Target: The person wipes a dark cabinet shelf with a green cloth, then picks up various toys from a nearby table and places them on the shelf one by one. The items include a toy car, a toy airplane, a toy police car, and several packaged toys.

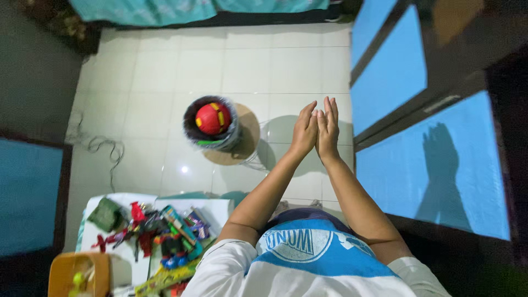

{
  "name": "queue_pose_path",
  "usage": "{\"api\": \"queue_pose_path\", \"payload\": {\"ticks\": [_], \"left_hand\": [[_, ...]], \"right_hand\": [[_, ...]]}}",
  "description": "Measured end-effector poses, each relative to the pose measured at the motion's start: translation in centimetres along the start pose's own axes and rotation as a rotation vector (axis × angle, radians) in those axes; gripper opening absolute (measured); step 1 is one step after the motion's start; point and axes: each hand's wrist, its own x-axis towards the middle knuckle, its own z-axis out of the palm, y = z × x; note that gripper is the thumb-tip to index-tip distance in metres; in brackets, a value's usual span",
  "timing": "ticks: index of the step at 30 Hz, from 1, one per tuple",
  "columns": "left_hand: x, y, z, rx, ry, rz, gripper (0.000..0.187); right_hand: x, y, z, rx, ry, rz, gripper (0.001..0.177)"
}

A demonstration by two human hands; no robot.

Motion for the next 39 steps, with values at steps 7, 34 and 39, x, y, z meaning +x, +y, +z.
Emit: {"api": "queue_pose_path", "payload": {"ticks": [7,34,39], "left_hand": [[-2.5,-1.9,-8.0,0.041,0.216,-0.084,0.044],[-17.1,-4.9,-21.2,0.247,1.160,-0.244,0.041],[-21.1,-5.6,-23.6,0.320,1.343,-0.280,0.046]], "right_hand": [[-2.3,-0.4,7.9,-0.017,-0.191,-0.032,0.051],[-13.2,-3.7,22.6,0.115,-1.098,-0.242,0.052],[-17.2,-3.7,25.9,0.129,-1.228,-0.267,0.053]]}}
